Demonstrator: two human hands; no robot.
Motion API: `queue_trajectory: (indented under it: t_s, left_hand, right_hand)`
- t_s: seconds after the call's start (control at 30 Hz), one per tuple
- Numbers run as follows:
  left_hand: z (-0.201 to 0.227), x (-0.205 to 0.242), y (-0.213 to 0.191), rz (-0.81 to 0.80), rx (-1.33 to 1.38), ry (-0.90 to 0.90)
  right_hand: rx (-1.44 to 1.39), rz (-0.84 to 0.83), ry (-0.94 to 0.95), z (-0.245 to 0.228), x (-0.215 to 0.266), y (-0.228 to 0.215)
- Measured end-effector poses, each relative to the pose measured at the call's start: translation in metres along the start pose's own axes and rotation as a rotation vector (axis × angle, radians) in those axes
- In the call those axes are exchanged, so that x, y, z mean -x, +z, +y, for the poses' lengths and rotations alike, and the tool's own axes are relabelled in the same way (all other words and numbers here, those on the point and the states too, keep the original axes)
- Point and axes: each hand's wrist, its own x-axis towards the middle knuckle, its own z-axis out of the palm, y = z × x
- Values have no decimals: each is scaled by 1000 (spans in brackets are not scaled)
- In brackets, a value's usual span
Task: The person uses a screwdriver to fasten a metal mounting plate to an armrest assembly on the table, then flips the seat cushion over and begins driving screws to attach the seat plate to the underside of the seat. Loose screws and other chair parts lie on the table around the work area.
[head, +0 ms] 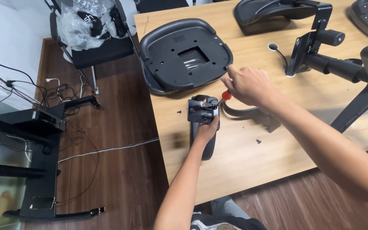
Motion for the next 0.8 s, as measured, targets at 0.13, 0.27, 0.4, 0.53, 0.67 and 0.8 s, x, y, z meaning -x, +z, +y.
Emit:
queue_trajectory:
  t_s: [0.13, 0.27, 0.4, 0.53, 0.67, 0.8]
  left_hand:
    - [35, 16, -13, 71, 230, 398]
    - [20, 9, -6, 16, 217, 93]
    - [27, 14, -9, 44, 209, 131]
    - [9, 5, -2, 20, 256, 93]
    - [27, 10, -11, 32, 216, 158]
    - [40, 18, -15, 25, 290, 254]
  right_hand:
    - [-68, 144, -393, 45, -13, 30]
    - [-73, 45, -265, 23, -3, 16]
    - [93, -16, 7, 1, 0, 6]
    - [24, -61, 12, 9, -3, 2]
    - [-177, 117, -514, 38, -11, 21]
    - [80, -137, -21, -1, 9, -5]
